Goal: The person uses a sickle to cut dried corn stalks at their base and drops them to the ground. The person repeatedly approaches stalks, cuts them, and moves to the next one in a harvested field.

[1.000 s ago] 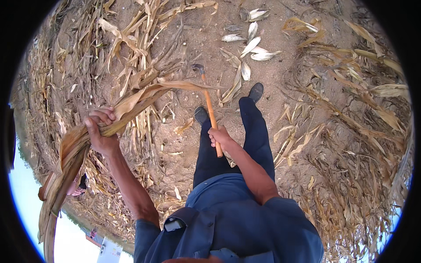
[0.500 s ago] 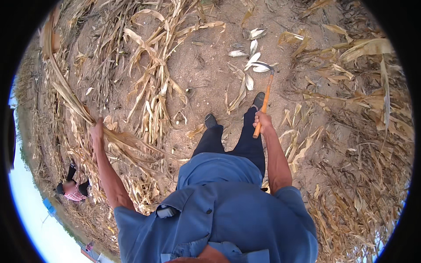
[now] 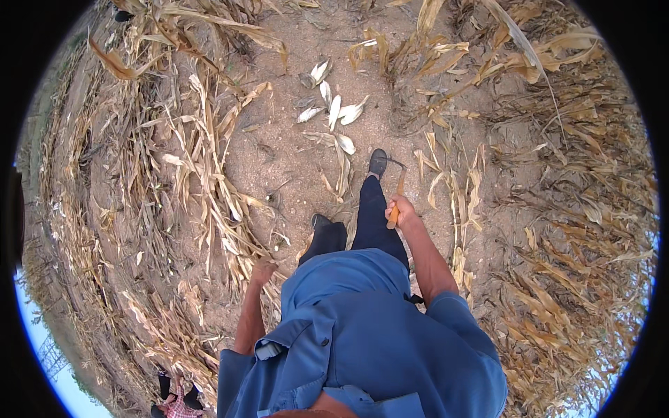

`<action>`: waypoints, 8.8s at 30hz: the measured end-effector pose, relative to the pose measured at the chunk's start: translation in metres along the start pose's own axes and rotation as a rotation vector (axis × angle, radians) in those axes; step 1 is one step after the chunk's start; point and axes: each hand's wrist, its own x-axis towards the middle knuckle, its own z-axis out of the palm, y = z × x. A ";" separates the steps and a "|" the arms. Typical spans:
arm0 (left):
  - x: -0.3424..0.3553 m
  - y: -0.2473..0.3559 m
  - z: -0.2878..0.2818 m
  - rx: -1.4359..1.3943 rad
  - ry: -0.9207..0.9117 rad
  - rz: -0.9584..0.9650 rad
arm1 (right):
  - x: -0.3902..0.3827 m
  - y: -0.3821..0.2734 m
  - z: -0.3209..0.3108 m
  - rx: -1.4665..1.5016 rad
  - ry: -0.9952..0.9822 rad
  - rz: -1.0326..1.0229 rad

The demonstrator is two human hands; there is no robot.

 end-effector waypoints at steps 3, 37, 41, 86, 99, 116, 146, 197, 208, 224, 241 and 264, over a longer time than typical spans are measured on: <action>0.005 0.020 0.012 0.092 0.002 -0.001 | -0.002 -0.032 -0.017 0.082 0.139 -0.138; 0.210 0.956 0.202 -0.324 0.319 0.847 | 0.058 -0.240 -0.056 -0.526 0.154 -0.232; 0.245 0.952 0.187 -0.888 0.013 0.814 | 0.171 -0.247 -0.083 -0.356 -0.026 -0.158; 0.326 1.028 0.043 -0.604 -0.119 1.106 | 0.287 -0.436 0.112 -0.313 0.043 -0.196; 0.278 0.862 -0.070 -0.958 0.145 0.935 | 0.181 -0.362 0.041 -0.155 -0.003 -0.035; 0.066 0.634 -0.216 -1.231 0.836 0.712 | 0.199 -0.487 0.032 0.565 0.113 -0.581; -0.288 0.326 -0.202 -0.862 2.055 0.027 | 0.198 -0.499 0.031 0.496 0.063 -0.348; 0.125 0.148 -0.333 0.767 0.267 -0.444 | 0.083 -0.290 0.186 -0.396 0.145 0.189; 0.229 0.337 -0.428 0.190 0.927 0.040 | 0.056 -0.216 0.268 -0.586 0.209 0.130; 0.267 0.499 -0.473 -0.480 0.838 0.480 | 0.029 -0.182 0.330 -0.576 0.263 0.039; 0.347 0.608 -0.548 -0.975 1.320 0.391 | 0.023 -0.197 0.366 -0.405 0.134 -0.166; 0.444 0.615 -0.509 -0.413 1.032 0.441 | 0.118 -0.400 0.371 -0.432 0.049 0.039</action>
